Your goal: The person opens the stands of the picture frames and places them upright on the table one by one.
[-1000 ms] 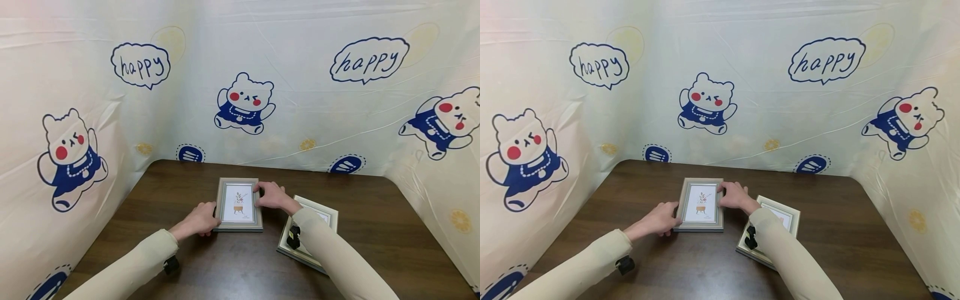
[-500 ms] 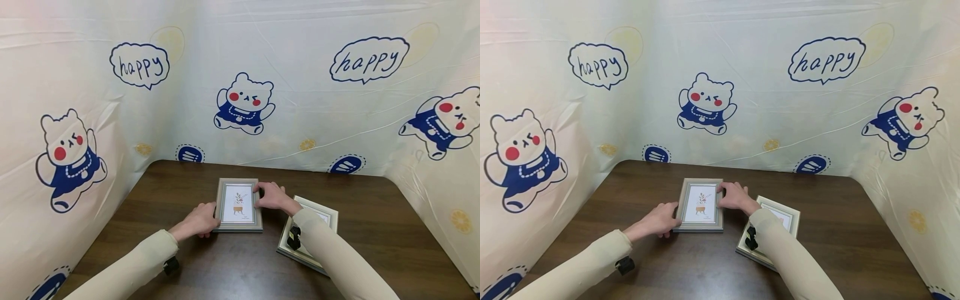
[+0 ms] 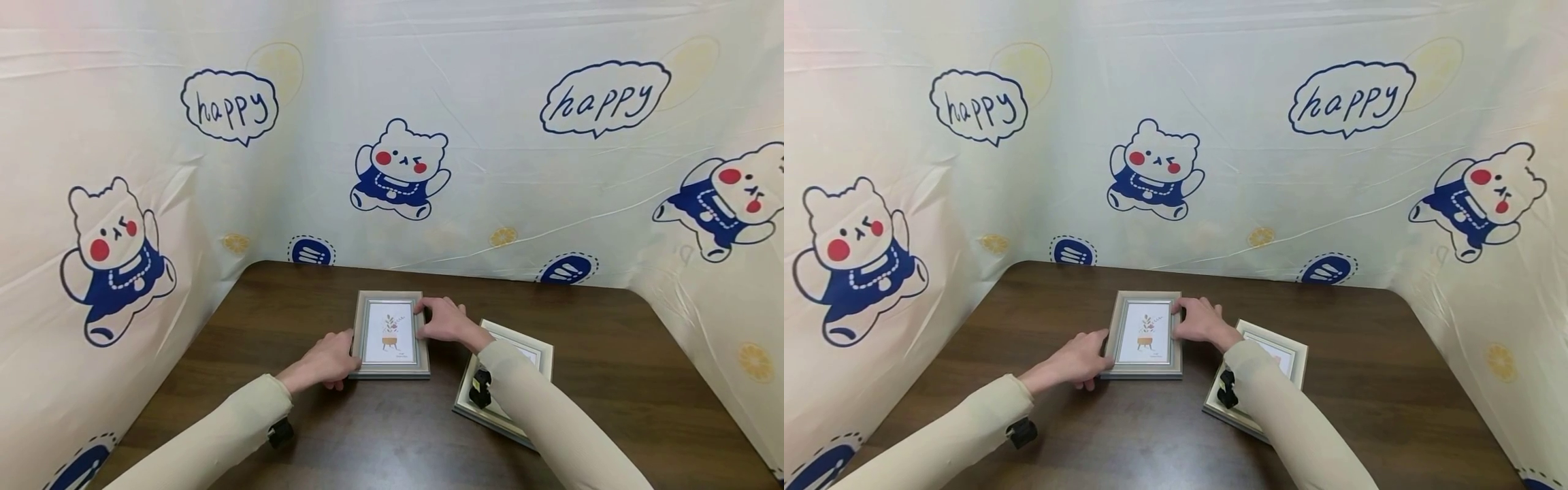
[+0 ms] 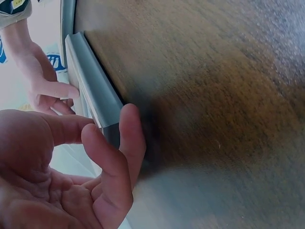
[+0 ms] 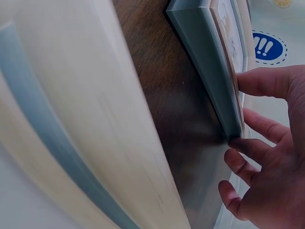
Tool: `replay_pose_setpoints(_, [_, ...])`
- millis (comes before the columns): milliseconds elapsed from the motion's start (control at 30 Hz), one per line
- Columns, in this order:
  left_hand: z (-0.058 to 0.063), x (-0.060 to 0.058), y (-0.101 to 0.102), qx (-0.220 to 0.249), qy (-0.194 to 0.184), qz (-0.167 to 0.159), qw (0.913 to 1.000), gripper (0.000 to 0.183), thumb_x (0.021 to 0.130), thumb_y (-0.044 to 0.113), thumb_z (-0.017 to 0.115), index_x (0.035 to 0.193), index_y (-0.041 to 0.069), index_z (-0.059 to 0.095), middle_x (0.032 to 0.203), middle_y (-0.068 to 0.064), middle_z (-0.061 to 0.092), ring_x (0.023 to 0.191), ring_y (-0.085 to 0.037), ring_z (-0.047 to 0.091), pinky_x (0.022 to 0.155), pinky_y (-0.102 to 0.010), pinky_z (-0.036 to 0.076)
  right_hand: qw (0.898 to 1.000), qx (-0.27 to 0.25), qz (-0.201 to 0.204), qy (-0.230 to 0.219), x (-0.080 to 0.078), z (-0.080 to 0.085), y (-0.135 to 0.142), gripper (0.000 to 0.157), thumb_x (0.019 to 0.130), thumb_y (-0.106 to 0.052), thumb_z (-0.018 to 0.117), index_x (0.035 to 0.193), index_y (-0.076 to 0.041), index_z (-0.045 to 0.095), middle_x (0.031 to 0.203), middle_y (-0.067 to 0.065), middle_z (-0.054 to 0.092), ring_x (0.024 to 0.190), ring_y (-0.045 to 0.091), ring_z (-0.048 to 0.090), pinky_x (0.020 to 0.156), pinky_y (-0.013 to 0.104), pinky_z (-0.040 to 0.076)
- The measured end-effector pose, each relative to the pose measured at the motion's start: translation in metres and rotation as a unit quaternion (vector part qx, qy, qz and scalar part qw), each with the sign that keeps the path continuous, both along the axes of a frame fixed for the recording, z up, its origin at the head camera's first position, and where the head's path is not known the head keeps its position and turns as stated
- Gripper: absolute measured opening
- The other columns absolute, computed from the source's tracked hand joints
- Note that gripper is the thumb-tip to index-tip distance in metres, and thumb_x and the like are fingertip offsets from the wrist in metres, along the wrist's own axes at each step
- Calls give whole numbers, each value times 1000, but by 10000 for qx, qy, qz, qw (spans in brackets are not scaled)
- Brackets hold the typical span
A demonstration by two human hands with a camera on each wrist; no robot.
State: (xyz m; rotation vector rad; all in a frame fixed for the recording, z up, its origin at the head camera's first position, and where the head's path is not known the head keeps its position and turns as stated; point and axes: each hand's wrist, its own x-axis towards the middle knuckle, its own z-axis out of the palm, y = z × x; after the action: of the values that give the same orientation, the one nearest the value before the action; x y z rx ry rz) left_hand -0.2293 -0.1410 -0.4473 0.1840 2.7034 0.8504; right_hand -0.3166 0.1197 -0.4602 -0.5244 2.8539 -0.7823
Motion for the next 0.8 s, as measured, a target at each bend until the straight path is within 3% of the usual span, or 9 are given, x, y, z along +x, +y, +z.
replay_pose_setpoints(467, [2,-2,2,6,-32,75,10000,39,97,7,67,131,-7,53,72,-13,61,46,-21,63,40,-33,51,9999,115,-6,62,0,-1,-1,49,79,-23,83,126,-13,72,128,9,68,112,28,54,97,60,33])
replay_pose_setpoints(800, [4,-1,1,69,57,47,9999,36,96,6,68,127,-6,54,70,-13,61,44,-20,63,39,-33,51,9998,160,-6,103,-1,0,-2,50,79,-24,83,126,-14,72,128,8,69,113,28,54,94,56,33])
